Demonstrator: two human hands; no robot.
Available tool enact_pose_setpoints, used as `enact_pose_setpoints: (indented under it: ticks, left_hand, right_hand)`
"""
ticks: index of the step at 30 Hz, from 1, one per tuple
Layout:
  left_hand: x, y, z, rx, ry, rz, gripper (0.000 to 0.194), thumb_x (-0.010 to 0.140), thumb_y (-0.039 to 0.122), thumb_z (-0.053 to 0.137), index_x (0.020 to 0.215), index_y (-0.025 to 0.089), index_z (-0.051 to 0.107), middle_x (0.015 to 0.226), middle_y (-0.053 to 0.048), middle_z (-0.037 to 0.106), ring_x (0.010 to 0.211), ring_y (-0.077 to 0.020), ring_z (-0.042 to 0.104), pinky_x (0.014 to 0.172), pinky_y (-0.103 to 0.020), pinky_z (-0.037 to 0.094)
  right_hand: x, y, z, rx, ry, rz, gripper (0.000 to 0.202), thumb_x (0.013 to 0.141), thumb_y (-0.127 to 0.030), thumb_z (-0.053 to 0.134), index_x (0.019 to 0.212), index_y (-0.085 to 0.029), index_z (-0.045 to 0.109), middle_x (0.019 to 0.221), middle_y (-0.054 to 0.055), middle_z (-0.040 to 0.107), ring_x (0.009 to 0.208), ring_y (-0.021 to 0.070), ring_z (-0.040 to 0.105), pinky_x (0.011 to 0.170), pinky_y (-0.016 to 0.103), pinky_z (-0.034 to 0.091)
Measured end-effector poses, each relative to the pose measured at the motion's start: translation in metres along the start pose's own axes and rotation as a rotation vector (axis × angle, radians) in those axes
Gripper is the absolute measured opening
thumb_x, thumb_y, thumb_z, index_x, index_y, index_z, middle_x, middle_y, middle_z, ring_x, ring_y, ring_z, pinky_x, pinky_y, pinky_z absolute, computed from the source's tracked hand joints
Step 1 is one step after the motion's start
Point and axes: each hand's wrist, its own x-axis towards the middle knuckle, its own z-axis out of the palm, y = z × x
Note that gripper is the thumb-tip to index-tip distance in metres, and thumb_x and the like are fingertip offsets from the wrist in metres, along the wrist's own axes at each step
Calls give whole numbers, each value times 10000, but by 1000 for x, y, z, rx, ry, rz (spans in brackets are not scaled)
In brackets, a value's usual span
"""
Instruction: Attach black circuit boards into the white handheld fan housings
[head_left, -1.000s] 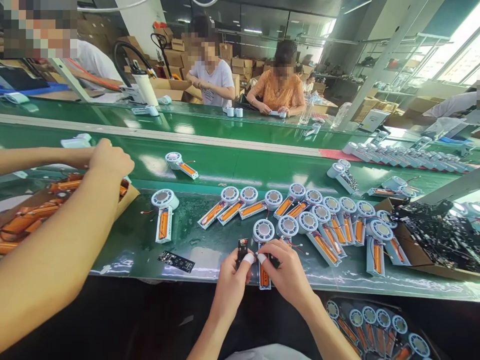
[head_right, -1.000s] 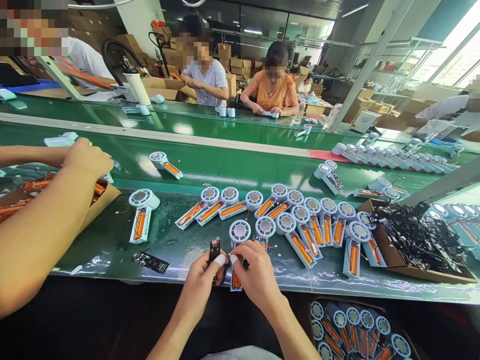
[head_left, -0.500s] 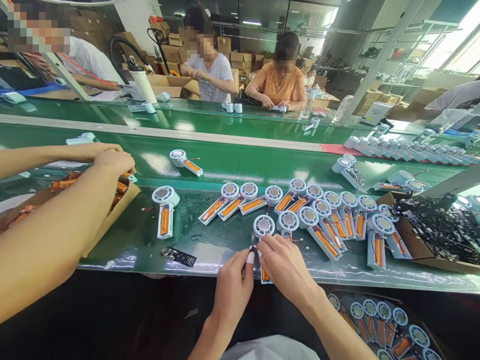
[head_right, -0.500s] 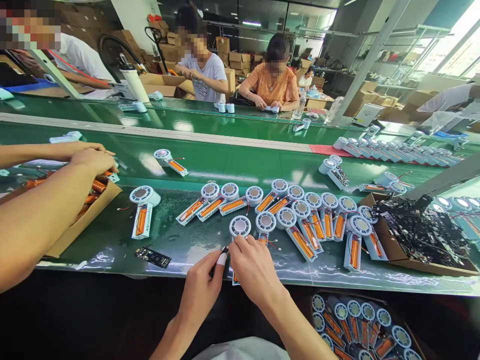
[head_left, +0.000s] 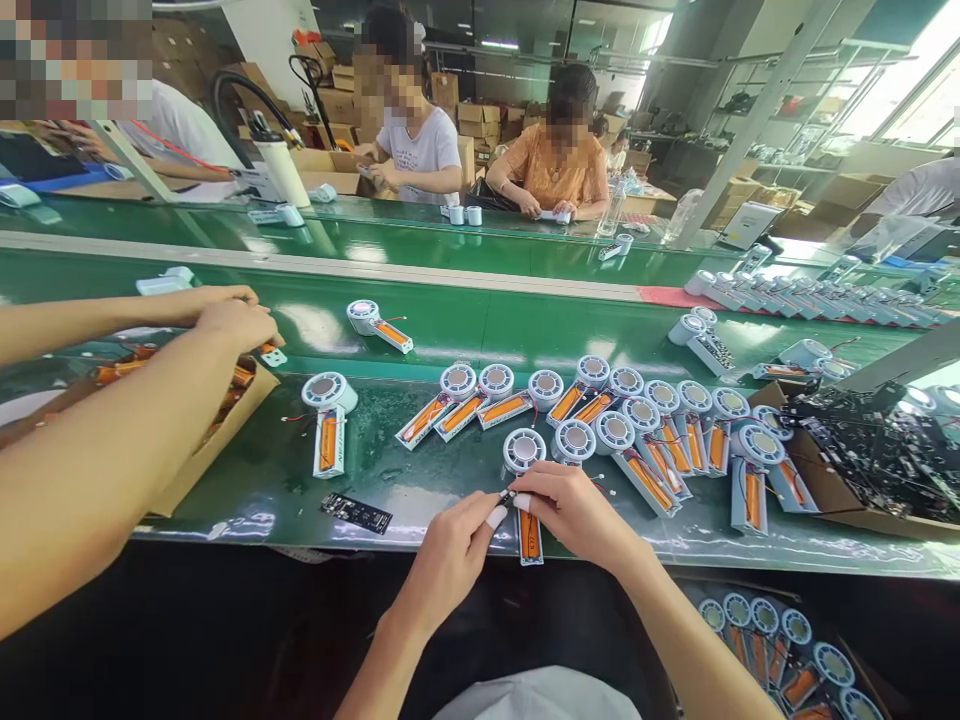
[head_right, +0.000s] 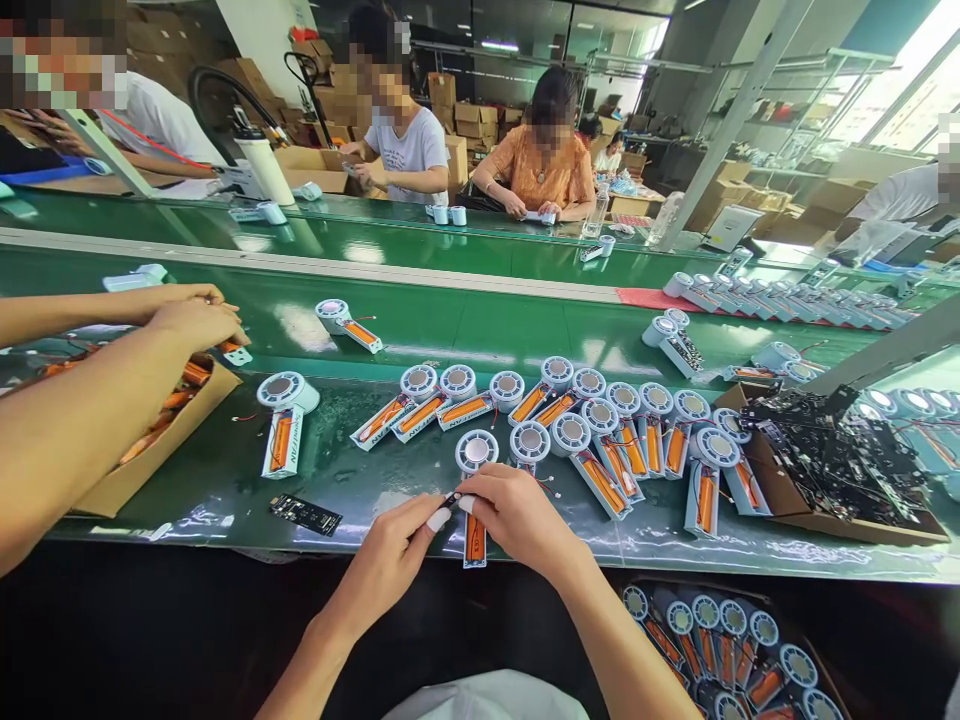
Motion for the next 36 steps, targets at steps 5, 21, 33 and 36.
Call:
enact_pose_setpoints:
  ticks: [5,21,33,36]
  left_hand:
    - [2,0,-2,-29,-15,3,344,1020,303,395,995,212,725,887,-67,737,815,-215,687,732,-277,498]
    - [-12,7,5,54,-7,-268,614,896,124,336,1474,236,509,1063,-87,768,909,-239,728,775,-324,554]
    - [-15,15,5,185,-16,-141,606,895,49,303,1339,302,628,997,-79,710,898,-232,722,774,-316,554]
    - [-17,14,9,4,77,-198,478,938,144,312,1313,239,591,1034,-95,744,914,-242,726,813,-350,551]
  right_hand:
    - [-1,-3,6,6,52,26,189,1008,-163,528,1029,-213,709,944,43,714,889,184,668,790,292,518]
    - [-34,-18,-12,13,129,159,273,975,-151,490,1097,-250,713,1020,61,718,892,196,686,798,315,561]
    - [5,-9,33,416,342,342,111,917,-311,624,938,-210,664,742,11,738,617,168,682,576,257,560]
    - [6,-10,33,403,294,318,129,904,-298,640,858,-202,712,771,20,733,659,166,672,608,255,552]
